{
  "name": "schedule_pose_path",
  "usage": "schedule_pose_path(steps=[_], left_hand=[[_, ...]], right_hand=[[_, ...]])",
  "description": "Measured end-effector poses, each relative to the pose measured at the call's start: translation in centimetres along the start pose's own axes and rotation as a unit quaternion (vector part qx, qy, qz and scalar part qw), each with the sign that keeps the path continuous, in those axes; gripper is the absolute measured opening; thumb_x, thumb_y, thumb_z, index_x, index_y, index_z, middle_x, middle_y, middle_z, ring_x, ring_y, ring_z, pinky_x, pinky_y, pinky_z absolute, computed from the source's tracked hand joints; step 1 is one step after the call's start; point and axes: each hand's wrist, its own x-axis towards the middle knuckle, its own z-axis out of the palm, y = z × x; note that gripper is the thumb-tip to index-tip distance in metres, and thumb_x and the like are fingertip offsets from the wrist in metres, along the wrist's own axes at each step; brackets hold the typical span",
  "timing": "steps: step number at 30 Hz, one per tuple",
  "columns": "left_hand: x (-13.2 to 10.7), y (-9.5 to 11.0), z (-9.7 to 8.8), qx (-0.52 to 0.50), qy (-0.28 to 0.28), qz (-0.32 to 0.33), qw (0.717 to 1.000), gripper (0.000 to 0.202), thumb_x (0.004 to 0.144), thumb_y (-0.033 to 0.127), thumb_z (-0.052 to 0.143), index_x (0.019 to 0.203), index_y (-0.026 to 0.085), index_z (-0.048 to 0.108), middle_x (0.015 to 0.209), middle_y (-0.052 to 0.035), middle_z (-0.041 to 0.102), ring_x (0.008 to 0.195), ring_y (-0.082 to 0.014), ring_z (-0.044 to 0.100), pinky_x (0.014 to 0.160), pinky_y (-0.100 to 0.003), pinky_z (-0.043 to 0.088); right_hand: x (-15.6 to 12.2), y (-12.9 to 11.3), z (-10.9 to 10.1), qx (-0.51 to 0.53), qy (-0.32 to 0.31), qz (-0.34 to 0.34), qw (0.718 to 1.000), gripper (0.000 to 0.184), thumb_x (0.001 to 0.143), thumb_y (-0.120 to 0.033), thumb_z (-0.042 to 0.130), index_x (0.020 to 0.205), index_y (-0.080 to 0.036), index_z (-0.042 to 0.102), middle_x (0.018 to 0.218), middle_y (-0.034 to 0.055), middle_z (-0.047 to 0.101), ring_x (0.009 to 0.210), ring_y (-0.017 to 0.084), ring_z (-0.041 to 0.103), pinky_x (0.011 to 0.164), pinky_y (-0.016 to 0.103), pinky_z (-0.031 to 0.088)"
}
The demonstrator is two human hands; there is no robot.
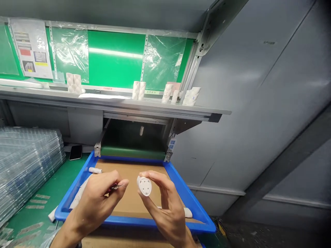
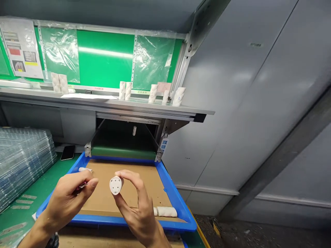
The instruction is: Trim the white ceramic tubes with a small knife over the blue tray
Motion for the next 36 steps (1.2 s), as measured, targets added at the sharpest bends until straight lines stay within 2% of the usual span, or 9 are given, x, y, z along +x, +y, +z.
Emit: schedule_pose_path(steps=[7,11,16,18,21,24,28,36], left_hand=[[0.3,-0.1,-0.3,0.048,0.018,0.01,0.999,0.038,0.108,0.018,0.052,0.073,0.022,0.038,0.062,0.0083,0.035,0.054,-0.0096,0.032,0.054,-0.023,0.03],[0.4,-0.2,-0.5,0.049,0.018,0.009,0.999,0.038,0.108,0.019,0.053,0.073,0.022,0.038,0.063,0.0082,0.036,0.054,-0.0098,0.032,0.054,-0.023,0.03],[0.7,-0.2,-0.6,0.045,0.014,0.007,0.999,0.038,0.108,0.019,0.054,0.074,0.022,0.037,0.063,0.0086,0.036,0.055,-0.0096,0.033,0.055,-0.024,0.03],[0.7,-0.3,-0.6,0.044,0.016,0.004,0.999,0.039,0.108,0.018,0.054,0.074,0.022,0.035,0.063,0.0089,0.035,0.054,-0.0093,0.032,0.055,-0.024,0.029],[0.5,-0.6,-0.6,0.045,0.013,-0.001,0.999,0.039,0.108,0.019,0.054,0.075,0.022,0.035,0.063,0.009,0.035,0.054,-0.0092,0.031,0.055,-0.024,0.027],[0.5,-0.9,-0.6,0.045,0.005,-0.013,0.999,0.04,0.108,0.021,0.055,0.074,0.022,0.034,0.063,0.0089,0.034,0.054,-0.0096,0.031,0.055,-0.025,0.026],[0.7,-1.0,-0.6,0.036,-0.009,-0.031,0.999,0.04,0.109,0.023,0.055,0.074,0.023,0.034,0.062,0.0088,0.035,0.054,-0.0097,0.031,0.053,-0.025,0.026],[0.7,-1.1,-0.5,0.052,-0.026,-0.025,0.998,0.039,0.111,0.026,0.054,0.074,0.022,0.04,0.06,0.0078,0.044,0.053,-0.0096,0.039,0.055,-0.026,0.028]], right_hand=[[0.0,-2.2,-0.1,-0.007,-0.025,-0.08,0.996,0.063,0.093,0.0,0.072,0.149,-0.025,0.056,0.125,0.0091,0.074,0.115,0.023,0.074,0.103,0.037,0.064],[-0.3,-3.5,0.0,-0.034,-0.028,-0.101,0.994,0.067,0.094,-0.001,0.072,0.154,-0.024,0.053,0.122,0.0106,0.075,0.11,0.025,0.075,0.095,0.038,0.066],[0.3,-3.5,-0.3,-0.065,-0.058,-0.128,0.988,0.059,0.095,-0.004,0.073,0.15,-0.02,0.058,0.123,0.0118,0.072,0.111,0.024,0.075,0.094,0.034,0.066],[0.7,-3.0,-0.4,-0.064,-0.075,-0.156,0.983,0.053,0.097,-0.001,0.067,0.147,-0.019,0.06,0.124,0.0114,0.07,0.113,0.022,0.074,0.097,0.032,0.065],[1.1,-2.0,-0.4,-0.083,-0.1,-0.173,0.976,0.049,0.098,0.006,0.057,0.136,-0.024,0.068,0.132,0.0098,0.064,0.122,0.019,0.07,0.101,0.03,0.063],[0.9,-1.2,-0.2,-0.099,-0.122,-0.162,0.974,0.048,0.097,0.009,0.055,0.118,-0.029,0.076,0.142,0.0067,0.056,0.13,0.019,0.065,0.102,0.029,0.062],[0.4,-0.6,-0.2,-0.059,-0.147,-0.125,0.979,0.04,0.098,0.008,0.055,0.096,-0.026,0.077,0.15,0.0048,0.051,0.132,0.019,0.062,0.103,0.028,0.061],[0.5,-0.2,-0.2,-0.07,-0.154,-0.133,0.977,0.038,0.1,0.005,0.054,0.085,-0.024,0.074,0.148,0.0058,0.053,0.128,0.02,0.064,0.101,0.031,0.061]])
